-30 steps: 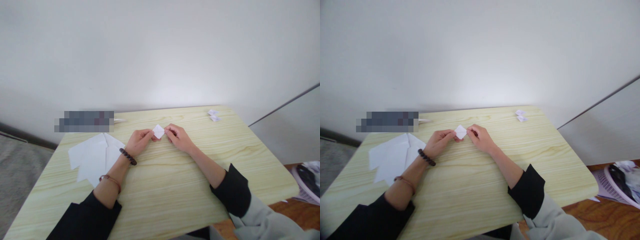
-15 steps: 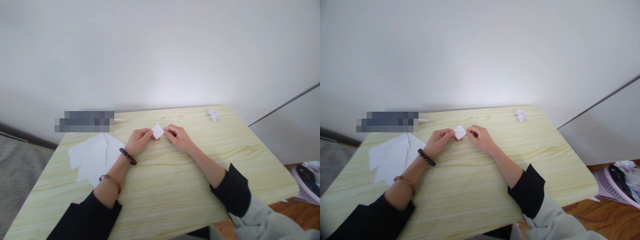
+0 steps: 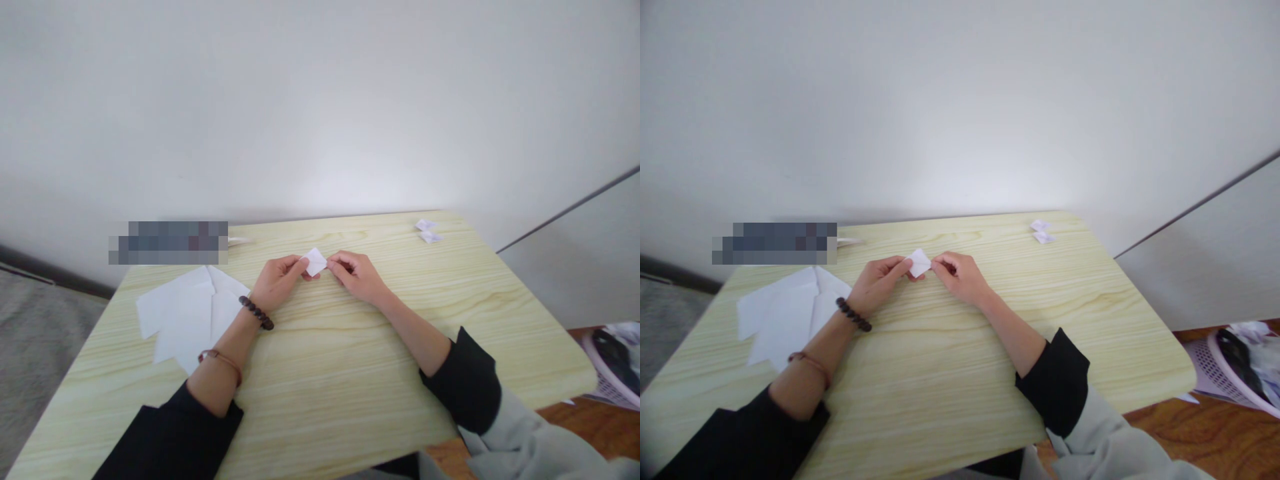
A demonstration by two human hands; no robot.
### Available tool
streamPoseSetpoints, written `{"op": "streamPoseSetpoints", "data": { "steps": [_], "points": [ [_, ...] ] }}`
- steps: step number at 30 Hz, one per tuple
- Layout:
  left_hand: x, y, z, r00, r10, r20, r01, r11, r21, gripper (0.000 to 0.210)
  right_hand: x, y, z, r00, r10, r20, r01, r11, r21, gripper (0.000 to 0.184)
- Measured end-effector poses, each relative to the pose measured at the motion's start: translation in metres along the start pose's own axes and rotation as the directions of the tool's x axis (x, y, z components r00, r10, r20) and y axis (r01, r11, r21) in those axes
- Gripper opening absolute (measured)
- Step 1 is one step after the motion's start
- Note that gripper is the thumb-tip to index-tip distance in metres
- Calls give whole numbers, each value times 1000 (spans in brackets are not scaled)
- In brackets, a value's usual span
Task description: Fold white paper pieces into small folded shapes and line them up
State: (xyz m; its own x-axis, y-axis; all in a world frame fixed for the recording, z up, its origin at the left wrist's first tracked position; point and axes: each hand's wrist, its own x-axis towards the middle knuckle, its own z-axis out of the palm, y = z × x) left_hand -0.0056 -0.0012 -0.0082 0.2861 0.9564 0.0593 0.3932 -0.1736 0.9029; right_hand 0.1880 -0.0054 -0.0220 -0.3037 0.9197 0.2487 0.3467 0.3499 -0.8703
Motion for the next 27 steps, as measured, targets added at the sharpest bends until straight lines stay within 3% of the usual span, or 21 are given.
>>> {"op": "streamPoseSetpoints", "data": {
  "steps": [7, 17, 27],
  "points": [
    [-1, 2, -2, 999, 15, 43, -14, 1000, -13, 41, 1, 4, 0, 999, -51, -2, 51, 997, -66, 22],
    [-1, 0, 4, 1000, -6, 2, 6, 993, -120, 36, 0, 0, -1, 993, -104, 55, 110, 986, -125, 17],
    [0, -2, 1, 999, 52, 17, -52, 998, 24, 34, -2, 1, 0, 981, -140, 137, 160, 976, -148, 16]
  ]
}}
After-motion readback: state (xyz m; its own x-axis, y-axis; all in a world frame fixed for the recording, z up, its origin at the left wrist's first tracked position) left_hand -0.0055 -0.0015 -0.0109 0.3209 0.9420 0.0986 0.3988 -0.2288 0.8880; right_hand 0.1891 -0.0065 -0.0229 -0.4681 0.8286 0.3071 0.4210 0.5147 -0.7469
